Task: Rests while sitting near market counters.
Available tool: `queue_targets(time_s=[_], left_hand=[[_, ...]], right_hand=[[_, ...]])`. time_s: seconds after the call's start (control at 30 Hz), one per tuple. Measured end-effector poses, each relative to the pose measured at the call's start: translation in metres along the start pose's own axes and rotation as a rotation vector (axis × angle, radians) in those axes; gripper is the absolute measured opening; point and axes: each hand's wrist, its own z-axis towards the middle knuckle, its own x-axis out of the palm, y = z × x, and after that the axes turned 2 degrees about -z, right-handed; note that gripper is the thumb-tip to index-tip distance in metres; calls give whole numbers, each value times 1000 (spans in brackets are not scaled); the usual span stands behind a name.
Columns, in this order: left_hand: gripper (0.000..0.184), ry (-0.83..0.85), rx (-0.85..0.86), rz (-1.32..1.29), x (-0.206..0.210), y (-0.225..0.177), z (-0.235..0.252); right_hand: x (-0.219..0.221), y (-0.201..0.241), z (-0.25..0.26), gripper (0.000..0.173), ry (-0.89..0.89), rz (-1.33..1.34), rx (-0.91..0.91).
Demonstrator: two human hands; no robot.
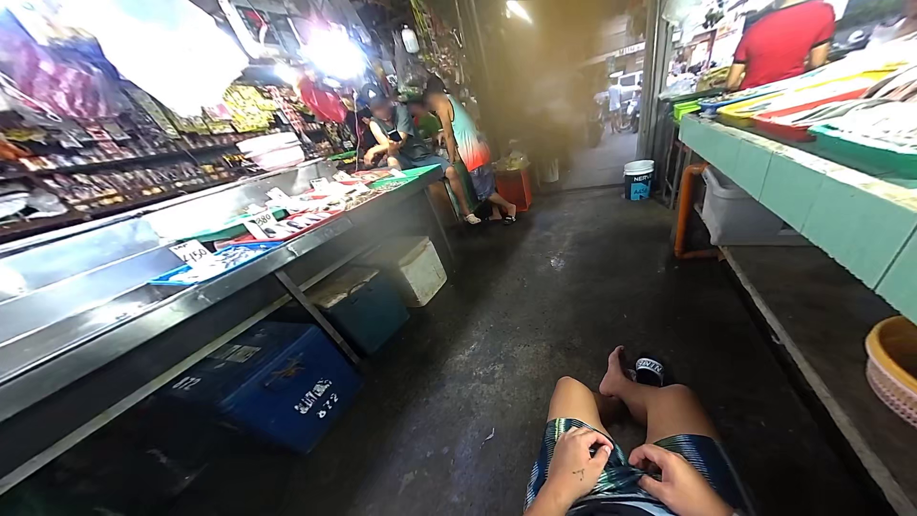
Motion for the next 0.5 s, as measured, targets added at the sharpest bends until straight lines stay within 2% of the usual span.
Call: queue_targets(time_s=[0.2, 0.5], left_hand=[[31, -40, -37, -38, -8, 8, -7], [31, -16, 3, -14, -2, 0, -1]], right_hand=[[3, 12, 9, 27, 55, -29, -6], [0, 3, 1, 27, 13, -22, 13]])
